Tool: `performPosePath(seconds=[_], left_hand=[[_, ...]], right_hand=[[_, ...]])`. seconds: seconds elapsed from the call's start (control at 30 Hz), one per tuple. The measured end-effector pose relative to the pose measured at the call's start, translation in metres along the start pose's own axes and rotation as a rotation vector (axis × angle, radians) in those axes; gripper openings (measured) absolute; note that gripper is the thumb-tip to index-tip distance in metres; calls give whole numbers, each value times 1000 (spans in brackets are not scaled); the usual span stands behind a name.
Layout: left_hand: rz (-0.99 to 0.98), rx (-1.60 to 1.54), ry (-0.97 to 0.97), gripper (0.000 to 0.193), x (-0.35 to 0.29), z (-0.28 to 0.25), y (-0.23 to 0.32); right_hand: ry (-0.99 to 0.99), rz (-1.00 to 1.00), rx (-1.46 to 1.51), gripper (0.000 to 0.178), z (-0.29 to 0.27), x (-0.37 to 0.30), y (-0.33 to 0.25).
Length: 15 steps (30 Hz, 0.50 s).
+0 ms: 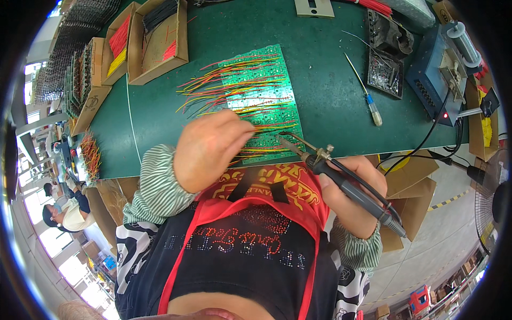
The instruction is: The person solders wires onto a circuit board using a soldering iron, moves the board to a stack, and retrieves a new board. The person then takes wires from containers and solders them onto the new board using the soldering iron.
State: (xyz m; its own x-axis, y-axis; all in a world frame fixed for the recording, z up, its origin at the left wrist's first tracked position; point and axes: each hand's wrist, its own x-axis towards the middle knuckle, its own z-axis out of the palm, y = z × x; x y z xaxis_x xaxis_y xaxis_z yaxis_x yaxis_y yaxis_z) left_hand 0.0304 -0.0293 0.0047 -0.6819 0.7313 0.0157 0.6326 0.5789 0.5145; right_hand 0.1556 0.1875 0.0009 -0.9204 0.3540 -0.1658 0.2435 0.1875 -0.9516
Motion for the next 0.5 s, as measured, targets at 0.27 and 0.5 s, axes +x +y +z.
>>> performPosePath(seconds=[0.27,0.5], left_hand=[[2,-119,-65,10,8,18,0],[24,-66,-99,12,13,22,0]], right_hand=[[14,-19,-7,18,-4,-1,2],[-3,-6,-8,18,-2,2,7]])
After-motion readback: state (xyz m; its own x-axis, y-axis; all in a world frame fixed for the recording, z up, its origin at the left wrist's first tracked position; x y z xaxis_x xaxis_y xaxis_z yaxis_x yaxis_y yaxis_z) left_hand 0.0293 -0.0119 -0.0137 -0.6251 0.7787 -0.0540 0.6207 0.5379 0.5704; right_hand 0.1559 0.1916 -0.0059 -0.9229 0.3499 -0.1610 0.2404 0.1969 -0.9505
